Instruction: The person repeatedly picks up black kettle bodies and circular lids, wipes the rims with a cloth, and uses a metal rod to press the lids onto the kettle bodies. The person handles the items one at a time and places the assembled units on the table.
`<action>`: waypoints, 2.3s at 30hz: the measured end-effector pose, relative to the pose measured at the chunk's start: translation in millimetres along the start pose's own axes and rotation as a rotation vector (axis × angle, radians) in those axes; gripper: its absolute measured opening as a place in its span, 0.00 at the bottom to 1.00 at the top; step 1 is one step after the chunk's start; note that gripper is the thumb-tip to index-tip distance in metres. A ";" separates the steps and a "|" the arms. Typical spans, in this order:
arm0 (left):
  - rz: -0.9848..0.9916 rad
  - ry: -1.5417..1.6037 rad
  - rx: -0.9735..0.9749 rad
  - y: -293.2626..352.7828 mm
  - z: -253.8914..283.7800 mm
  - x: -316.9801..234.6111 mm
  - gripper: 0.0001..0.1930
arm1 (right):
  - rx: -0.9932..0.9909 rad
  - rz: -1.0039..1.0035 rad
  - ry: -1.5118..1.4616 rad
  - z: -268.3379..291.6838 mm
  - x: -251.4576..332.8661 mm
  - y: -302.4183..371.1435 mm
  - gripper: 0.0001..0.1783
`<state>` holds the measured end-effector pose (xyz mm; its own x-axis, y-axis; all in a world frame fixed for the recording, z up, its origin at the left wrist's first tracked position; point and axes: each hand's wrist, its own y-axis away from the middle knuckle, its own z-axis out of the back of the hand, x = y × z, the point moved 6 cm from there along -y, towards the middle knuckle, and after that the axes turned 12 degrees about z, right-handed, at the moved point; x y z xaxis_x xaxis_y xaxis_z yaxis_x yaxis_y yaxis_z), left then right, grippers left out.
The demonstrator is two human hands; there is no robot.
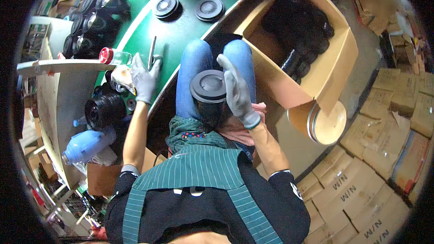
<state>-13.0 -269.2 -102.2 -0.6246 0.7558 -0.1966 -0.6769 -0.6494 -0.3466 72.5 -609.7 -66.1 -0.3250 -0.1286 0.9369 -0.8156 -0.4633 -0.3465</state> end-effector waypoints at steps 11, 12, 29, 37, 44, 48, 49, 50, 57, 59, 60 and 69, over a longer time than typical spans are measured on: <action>-0.231 0.871 1.428 -11.3 60.7 -158.0 0.26 | -0.371 -0.287 -1.102 13.6 -25.6 -33.1 0.39; -0.445 0.601 1.437 -7.4 62.3 -172.8 0.24 | -0.367 -0.291 -1.230 14.6 -22.3 -34.2 0.39; -0.340 0.592 0.740 55.6 115.9 -165.3 0.29 | -0.152 -0.397 -1.150 -23.3 -80.2 -28.8 0.18; -0.159 0.914 1.597 19.1 -22.7 -169.8 0.33 | 0.478 0.297 -0.292 -5.2 73.4 9.1 0.07; -0.974 1.005 1.200 55.8 -55.8 -289.3 0.27 | 0.986 0.438 0.141 -109.1 95.4 -4.7 0.13; -0.722 0.887 1.477 40.1 -53.5 -272.4 0.31 | 0.910 0.463 0.028 -86.4 110.2 -23.9 0.12; -0.731 0.886 1.529 28.6 -38.1 -265.9 0.33 | 0.780 0.485 -0.049 -78.9 110.3 -14.0 0.14; -0.482 0.713 1.535 9.8 -25.8 -245.4 0.34 | 0.776 0.510 -0.052 -69.8 116.5 -19.8 0.17; 0.206 0.862 0.952 -30.7 -4.2 -31.3 0.28 | 0.473 -0.185 0.325 -9.4 45.5 25.5 0.69; 0.370 0.978 0.783 -21.3 -18.1 5.5 0.28 | 0.579 -0.115 0.455 -18.7 35.5 33.1 0.64; 0.385 0.940 0.628 -17.3 -22.3 15.2 0.29 | 0.573 -0.121 0.463 -19.5 33.1 32.2 0.63; 0.446 0.261 0.188 5.2 -55.4 68.0 0.36 | 0.173 -0.072 0.194 14.4 61.3 -23.1 0.64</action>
<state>-37.4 -216.5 -168.2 -0.7659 0.3836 -0.5160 -0.4412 -0.8973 -0.0121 78.3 -619.5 -0.1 -0.3688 0.0728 0.9267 -0.7512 -0.6105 -0.2510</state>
